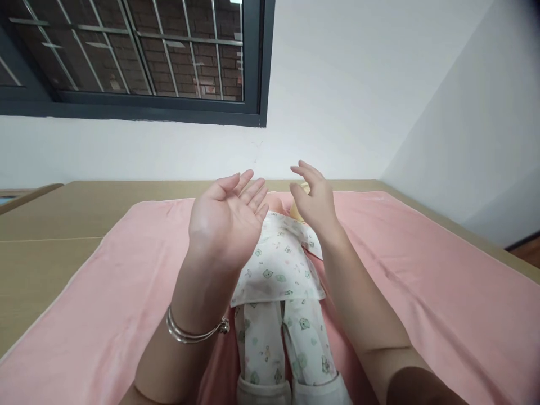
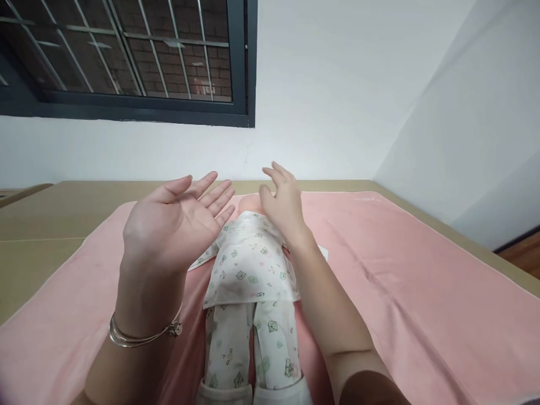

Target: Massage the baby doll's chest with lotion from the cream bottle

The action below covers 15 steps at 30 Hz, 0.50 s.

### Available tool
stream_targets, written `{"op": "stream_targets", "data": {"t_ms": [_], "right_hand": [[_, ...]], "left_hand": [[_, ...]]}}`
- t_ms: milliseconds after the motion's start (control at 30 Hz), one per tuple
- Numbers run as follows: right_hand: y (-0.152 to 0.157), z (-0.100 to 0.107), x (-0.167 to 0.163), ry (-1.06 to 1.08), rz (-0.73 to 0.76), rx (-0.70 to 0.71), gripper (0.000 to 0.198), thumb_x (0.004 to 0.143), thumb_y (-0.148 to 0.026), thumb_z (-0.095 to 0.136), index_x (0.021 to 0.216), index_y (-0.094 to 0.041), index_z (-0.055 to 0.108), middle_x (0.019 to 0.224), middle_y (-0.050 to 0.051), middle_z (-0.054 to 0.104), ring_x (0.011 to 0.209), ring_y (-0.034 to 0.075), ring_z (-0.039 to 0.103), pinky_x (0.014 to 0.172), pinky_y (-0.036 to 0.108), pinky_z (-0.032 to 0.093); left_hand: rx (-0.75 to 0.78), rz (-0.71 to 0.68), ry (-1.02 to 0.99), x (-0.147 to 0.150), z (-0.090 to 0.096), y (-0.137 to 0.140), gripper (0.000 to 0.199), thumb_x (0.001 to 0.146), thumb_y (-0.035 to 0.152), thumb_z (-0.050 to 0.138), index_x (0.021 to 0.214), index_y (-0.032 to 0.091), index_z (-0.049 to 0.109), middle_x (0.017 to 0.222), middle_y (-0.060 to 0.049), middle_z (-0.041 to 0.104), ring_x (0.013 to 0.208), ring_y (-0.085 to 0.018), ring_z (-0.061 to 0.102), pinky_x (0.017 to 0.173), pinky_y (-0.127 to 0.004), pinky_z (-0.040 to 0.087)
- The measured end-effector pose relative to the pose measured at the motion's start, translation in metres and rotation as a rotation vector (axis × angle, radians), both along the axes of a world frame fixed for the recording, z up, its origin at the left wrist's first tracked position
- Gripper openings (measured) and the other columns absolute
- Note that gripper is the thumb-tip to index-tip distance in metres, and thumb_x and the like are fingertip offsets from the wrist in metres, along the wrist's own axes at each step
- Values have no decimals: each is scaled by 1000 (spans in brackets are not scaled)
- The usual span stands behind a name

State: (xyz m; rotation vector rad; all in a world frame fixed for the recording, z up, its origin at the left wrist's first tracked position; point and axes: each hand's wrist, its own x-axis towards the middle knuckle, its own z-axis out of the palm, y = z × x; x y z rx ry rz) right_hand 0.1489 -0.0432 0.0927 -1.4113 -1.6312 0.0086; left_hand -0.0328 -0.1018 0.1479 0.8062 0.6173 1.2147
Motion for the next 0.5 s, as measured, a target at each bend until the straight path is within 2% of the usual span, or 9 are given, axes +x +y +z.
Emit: {"op": "stream_targets", "data": {"t_ms": [133, 167, 233, 300, 333, 400, 500], "right_hand": [[-66, 14, -51, 50, 347, 17, 52, 105, -40, 29, 155, -28, 39, 166, 0, 29, 156, 23, 18, 127, 53, 23], [-81, 14, -62, 39, 419, 8, 54, 106, -42, 29, 158, -27, 33, 167, 0, 25, 157, 24, 12, 129, 54, 18], [-105, 12, -77, 5, 533, -19, 63, 107, -45, 29, 161, -15, 23, 170, 7, 15, 158, 26, -1, 130, 54, 8], [-121, 12, -84, -15, 622, -38, 74, 106, -49, 35, 161, -3, 16, 169, 16, 8, 157, 28, -7, 131, 52, 4], [-126, 12, -86, -13, 656, -44, 78, 105, -50, 39, 161, -1, 13, 169, 17, 7, 157, 28, -6, 131, 52, 4], [-134, 14, -85, 8, 701, -52, 84, 103, -49, 47, 162, -5, 7, 169, 17, 10, 157, 28, -3, 132, 52, 6], [-141, 20, -78, 73, 732, -72, 82, 105, -47, 47, 163, -12, 2, 169, 12, 11, 157, 27, -3, 132, 51, 8]], "left_hand": [[-46, -9, 2, 13, 8, -16, 46, 97, 40, 40, 138, 26, 55, 135, -9, 63, 144, -29, 47, 110, -41, 51], [-95, 18, 1, 15, 11, -20, 45, 100, 42, 35, 136, 25, 55, 133, -8, 64, 142, -28, 49, 110, -41, 52], [-162, 94, 5, 18, 15, -23, 46, 103, 45, 31, 134, 23, 55, 135, -6, 64, 141, -25, 51, 113, -39, 49], [-108, 175, 22, 18, 15, -19, 45, 104, 45, 32, 137, 22, 52, 141, -5, 61, 142, -22, 50, 118, -37, 44], [-50, 211, 34, 18, 14, -16, 45, 104, 44, 33, 139, 21, 50, 145, -5, 58, 144, -20, 47, 121, -35, 40], [55, 274, 48, 19, 10, -11, 47, 104, 41, 32, 145, 19, 44, 153, -6, 51, 147, -18, 43, 125, -32, 32], [84, 335, 58, 27, 4, -14, 48, 105, 34, 26, 147, 16, 42, 154, -5, 49, 147, -16, 42, 126, -28, 30]]}}
